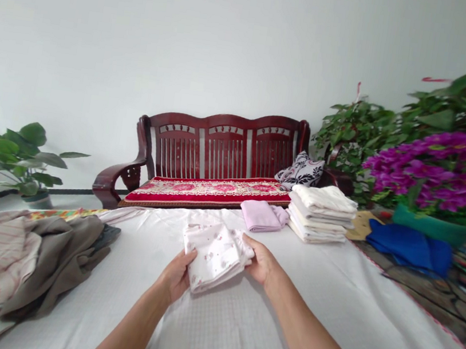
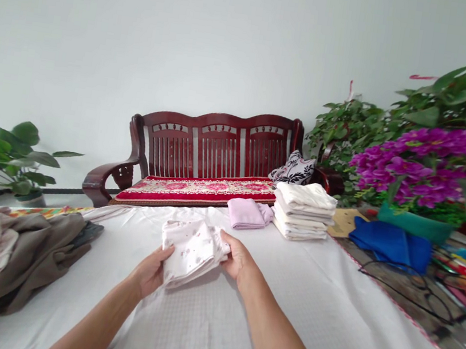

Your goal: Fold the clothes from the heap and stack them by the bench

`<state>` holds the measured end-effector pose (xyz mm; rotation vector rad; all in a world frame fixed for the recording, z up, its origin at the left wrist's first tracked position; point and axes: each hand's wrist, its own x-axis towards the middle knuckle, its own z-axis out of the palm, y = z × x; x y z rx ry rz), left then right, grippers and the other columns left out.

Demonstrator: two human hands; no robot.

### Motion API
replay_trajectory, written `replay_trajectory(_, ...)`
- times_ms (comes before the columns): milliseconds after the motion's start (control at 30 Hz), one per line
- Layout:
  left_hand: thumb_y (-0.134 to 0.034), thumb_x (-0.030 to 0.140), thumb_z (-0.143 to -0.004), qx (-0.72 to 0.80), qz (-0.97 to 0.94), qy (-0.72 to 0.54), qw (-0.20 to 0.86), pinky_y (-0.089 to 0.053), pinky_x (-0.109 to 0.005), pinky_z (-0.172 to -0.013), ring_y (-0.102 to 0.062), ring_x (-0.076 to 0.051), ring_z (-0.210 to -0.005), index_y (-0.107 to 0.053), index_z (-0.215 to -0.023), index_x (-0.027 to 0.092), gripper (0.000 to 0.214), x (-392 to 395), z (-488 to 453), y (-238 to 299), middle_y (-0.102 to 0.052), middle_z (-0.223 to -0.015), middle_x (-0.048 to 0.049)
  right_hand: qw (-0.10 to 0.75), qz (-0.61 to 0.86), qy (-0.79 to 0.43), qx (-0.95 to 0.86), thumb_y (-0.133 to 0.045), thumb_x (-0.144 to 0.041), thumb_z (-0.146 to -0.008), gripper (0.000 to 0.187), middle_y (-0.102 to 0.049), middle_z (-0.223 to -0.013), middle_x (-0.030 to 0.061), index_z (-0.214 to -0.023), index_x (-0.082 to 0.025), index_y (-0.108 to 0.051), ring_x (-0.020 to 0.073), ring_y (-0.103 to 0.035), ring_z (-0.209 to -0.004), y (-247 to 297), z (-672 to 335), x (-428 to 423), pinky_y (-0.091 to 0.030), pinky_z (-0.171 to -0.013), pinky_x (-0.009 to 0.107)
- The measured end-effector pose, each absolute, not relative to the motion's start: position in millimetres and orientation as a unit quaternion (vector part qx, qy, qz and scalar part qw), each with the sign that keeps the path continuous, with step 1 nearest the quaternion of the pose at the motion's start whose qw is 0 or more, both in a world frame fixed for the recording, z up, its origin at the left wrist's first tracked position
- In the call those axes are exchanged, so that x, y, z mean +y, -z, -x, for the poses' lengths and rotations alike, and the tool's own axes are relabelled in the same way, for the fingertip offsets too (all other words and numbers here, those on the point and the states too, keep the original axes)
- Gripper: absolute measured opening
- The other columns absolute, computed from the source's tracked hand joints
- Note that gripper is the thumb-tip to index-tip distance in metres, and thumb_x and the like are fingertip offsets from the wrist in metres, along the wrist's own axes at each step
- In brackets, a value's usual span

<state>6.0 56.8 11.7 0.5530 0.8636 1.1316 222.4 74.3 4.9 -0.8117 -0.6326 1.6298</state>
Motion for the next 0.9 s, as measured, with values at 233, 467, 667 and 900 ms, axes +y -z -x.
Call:
replay_trajectory(233,-0.048,0.008,-0.094,0.399,-0.202,-0.552,0.704,-0.062,-0.036,-0.085,-0.074,-0.023,-0.096,-0.046,-0.139,0.016,0.046,58,-13,-9,-0.073,-0.112,-0.0129,0.641,0.214,-0.722,-0.147,-0.066,-0.022,-0.086,0.026,-0.078,-0.099,0.0082,-0.111,-0.015,-0.067,0.0214,-0.072,-0.099,-1,-205,65,-0.059,-0.087,0.034)
replay_trajectory(467,-0.049,0.007,-0.093,0.384,-0.209,-0.58,0.687,-0.061,-0.036,-0.088,-0.073,-0.023,-0.096,-0.051,-0.134,0.016,0.043,49,-16,-13,-0.074,-0.107,-0.0119,0.64,0.213,-0.727,-0.131,-0.072,-0.031,-0.083,0.035,-0.077,-0.105,0.0104,-0.113,-0.014,-0.066,0.0251,-0.067,-0.112,1,-188,66,-0.052,-0.1,0.042)
replay_trajectory(667,-0.047,0.008,-0.094,0.415,-0.234,-0.571,0.669,-0.062,-0.038,-0.083,-0.073,-0.022,-0.094,-0.051,-0.134,0.018,0.041,46,-16,-12,-0.074,-0.106,-0.0115,0.591,0.208,-0.728,-0.279,-0.081,-0.02,-0.068,0.057,-0.074,-0.116,0.0094,-0.122,-0.02,-0.062,0.0276,-0.067,-0.112,-7,-175,53,-0.05,-0.099,0.046)
replay_trajectory(900,-0.059,0.022,-0.093,0.43,-0.319,-0.521,0.665,-0.061,-0.031,-0.071,-0.073,-0.02,-0.081,-0.058,-0.124,0.016,0.032,49,-7,-6,-0.072,-0.105,-0.0126,0.625,0.357,-0.648,-0.25,-0.067,-0.009,-0.058,0.056,-0.078,-0.091,0.0043,-0.113,-0.02,-0.065,0.0257,-0.073,-0.084,-4,-186,67,-0.058,-0.075,0.037)
